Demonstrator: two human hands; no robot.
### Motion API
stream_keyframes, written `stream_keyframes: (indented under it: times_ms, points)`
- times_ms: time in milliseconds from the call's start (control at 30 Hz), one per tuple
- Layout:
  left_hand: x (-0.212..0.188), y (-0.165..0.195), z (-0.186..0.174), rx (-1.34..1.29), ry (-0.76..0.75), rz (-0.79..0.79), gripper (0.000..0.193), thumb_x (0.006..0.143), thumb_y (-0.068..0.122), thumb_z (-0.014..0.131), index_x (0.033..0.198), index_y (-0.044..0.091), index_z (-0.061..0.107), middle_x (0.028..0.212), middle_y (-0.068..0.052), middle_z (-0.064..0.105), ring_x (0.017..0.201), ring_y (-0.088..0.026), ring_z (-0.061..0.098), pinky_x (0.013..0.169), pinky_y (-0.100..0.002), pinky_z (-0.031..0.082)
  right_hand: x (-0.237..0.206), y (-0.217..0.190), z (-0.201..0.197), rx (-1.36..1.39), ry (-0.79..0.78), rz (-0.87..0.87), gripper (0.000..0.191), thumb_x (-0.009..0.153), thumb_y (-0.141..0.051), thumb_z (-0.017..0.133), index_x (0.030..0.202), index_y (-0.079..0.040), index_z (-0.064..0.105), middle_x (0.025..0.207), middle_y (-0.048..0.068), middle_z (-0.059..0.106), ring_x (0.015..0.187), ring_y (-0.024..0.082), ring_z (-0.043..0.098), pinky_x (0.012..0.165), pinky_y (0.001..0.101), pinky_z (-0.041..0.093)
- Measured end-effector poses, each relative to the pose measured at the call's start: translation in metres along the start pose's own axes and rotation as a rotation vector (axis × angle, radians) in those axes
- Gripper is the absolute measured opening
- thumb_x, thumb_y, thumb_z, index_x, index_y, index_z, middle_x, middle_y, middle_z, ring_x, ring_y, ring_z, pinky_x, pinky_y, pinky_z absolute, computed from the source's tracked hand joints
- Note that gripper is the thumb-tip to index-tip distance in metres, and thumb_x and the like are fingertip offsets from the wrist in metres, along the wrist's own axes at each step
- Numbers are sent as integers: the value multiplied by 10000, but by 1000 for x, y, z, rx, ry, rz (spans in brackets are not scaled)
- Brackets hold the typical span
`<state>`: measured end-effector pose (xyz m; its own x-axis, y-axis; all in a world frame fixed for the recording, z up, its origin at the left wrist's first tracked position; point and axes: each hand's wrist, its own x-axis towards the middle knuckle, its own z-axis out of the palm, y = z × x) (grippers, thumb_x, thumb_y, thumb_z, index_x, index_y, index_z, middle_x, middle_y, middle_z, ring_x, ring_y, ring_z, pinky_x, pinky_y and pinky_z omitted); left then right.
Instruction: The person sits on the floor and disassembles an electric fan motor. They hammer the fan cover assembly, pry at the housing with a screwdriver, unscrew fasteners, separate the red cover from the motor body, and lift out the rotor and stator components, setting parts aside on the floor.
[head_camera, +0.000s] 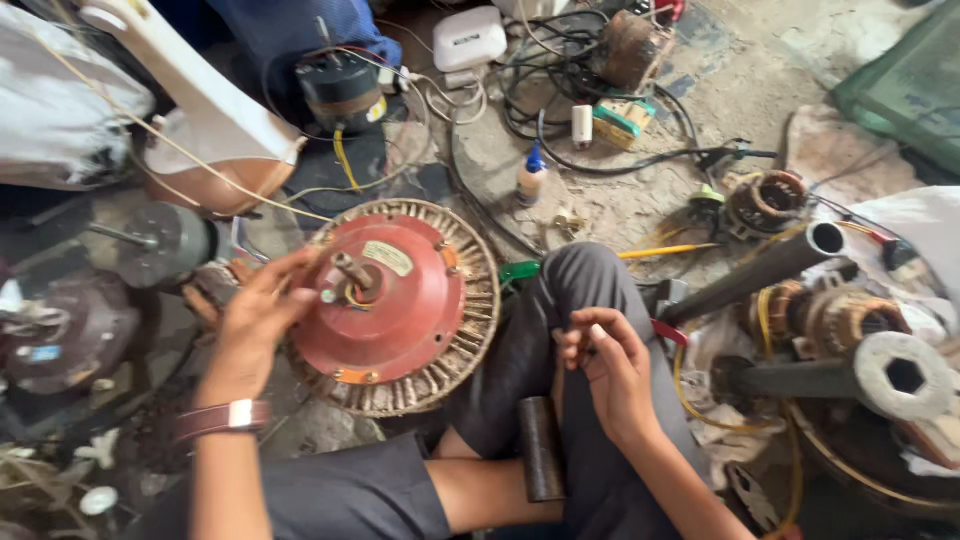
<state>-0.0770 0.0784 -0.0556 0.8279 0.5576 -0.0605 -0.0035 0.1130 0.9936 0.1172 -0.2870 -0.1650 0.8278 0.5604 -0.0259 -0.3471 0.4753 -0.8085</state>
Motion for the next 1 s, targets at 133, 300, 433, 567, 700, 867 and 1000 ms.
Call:
stream_keyframes:
  times_ms: [133, 300, 433, 567, 700, 867, 1000]
  points:
    - [21, -9, 5, 771, -146, 321, 866, 714, 242, 848, 1489, 85, 498, 1578, -152, 416, 1504, -284, 354, 1226, -416, 295, 10, -23, -10, 328, 53, 164, 361, 1031, -269, 577, 1260, 10, 590, 1003, 97, 633, 899, 192, 624, 794, 349, 524]
    - [34, -1, 31, 950, -88, 198, 1178, 570, 511, 936, 1526, 102, 382, 1539, -139, 359, 1452, -332, 347, 1165, -441, 326, 21, -84, -53, 1286, 138, 222, 911, 968, -564, 613, 1443, 195, 444, 1116, 178, 632, 934, 259, 625, 805, 366, 550]
    - [37, 5, 55, 1125, 15, 257, 1123, 574, 599, 904, 1470, 103, 443, 1529, -122, 418, 1394, -372, 406, 1137, -487, 354, 50, -91, -74, 1081, 347, 315, 831, 957, -554, 687, 1369, 130, 454, 1171, 249, 624, 909, 240, 650, 748, 333, 592]
    - [44, 7, 65, 1161, 23, 233, 1040, 643, 681, 825, 1411, 80, 465, 1494, -132, 479, 1374, -393, 434, 1098, -491, 377, 86, -85, -94, 985, 593, 291, 602, 961, -429, 712, 1312, 37, 563, 1189, 297, 560, 872, 276, 671, 740, 313, 630]
    - [62, 10, 63, 1166, -102, 532, 922, 781, 674, 769, 1402, 52, 493, 1434, -169, 547, 1372, -391, 474, 1142, -495, 375, 96, -69, -121, 1311, 592, 444, 238, 981, -119, 634, 1141, 44, 568, 995, 244, 602, 807, 267, 708, 693, 349, 641]
    - [63, 5, 69, 1229, -20, 394, 815, 712, 641, 729, 1240, 48, 544, 1277, -215, 596, 1174, -442, 533, 970, -548, 446, 75, -50, -120, 932, 490, 532, 112, 885, -65, 523, 840, -141, 454, 661, -8, 530, 615, 142, 538, 605, 273, 526]
    - [40, -8, 91, 1398, 431, 243, 868, 766, 772, 701, 1139, 5, 540, 1118, -305, 619, 1052, -479, 603, 823, -562, 504, 22, -94, -90, 942, 65, 528, 139, 954, -50, 511, 1068, 29, 505, 716, 5, 508, 572, 89, 501, 541, 254, 458]
